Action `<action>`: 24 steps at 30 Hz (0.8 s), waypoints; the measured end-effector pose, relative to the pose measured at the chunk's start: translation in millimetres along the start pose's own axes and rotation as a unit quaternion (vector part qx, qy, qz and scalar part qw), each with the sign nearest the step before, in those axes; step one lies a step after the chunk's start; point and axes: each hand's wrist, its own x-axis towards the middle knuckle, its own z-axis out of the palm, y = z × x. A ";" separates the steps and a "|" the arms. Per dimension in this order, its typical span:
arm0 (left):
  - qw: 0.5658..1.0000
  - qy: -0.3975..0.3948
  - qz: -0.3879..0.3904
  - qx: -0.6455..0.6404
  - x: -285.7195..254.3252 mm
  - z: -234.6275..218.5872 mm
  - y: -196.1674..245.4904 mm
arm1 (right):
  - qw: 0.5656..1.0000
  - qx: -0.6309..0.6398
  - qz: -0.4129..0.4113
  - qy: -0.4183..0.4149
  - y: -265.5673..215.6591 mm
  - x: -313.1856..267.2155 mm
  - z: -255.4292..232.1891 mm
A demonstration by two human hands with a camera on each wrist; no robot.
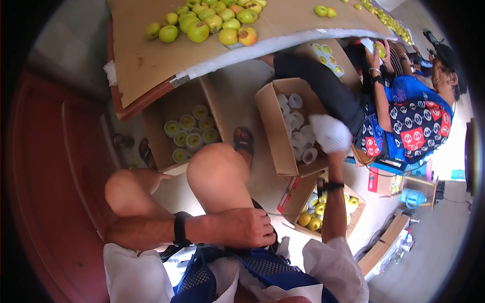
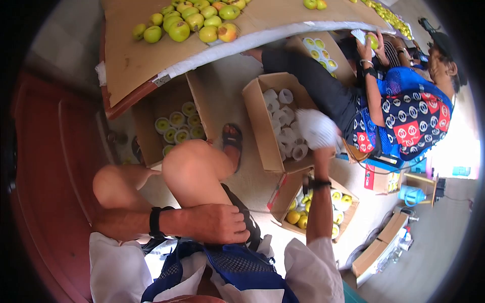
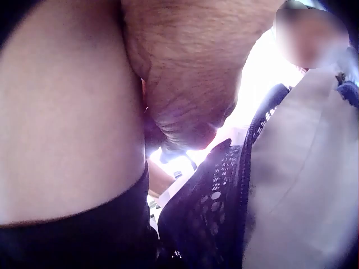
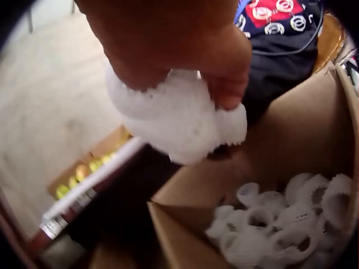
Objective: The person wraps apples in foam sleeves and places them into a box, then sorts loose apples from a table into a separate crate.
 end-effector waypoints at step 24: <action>1.000 -0.004 -0.016 -0.010 -12.8 -5.0 1.6 | 0.727 -0.387 0.540 -0.170 -60.2 -235.2 -123.1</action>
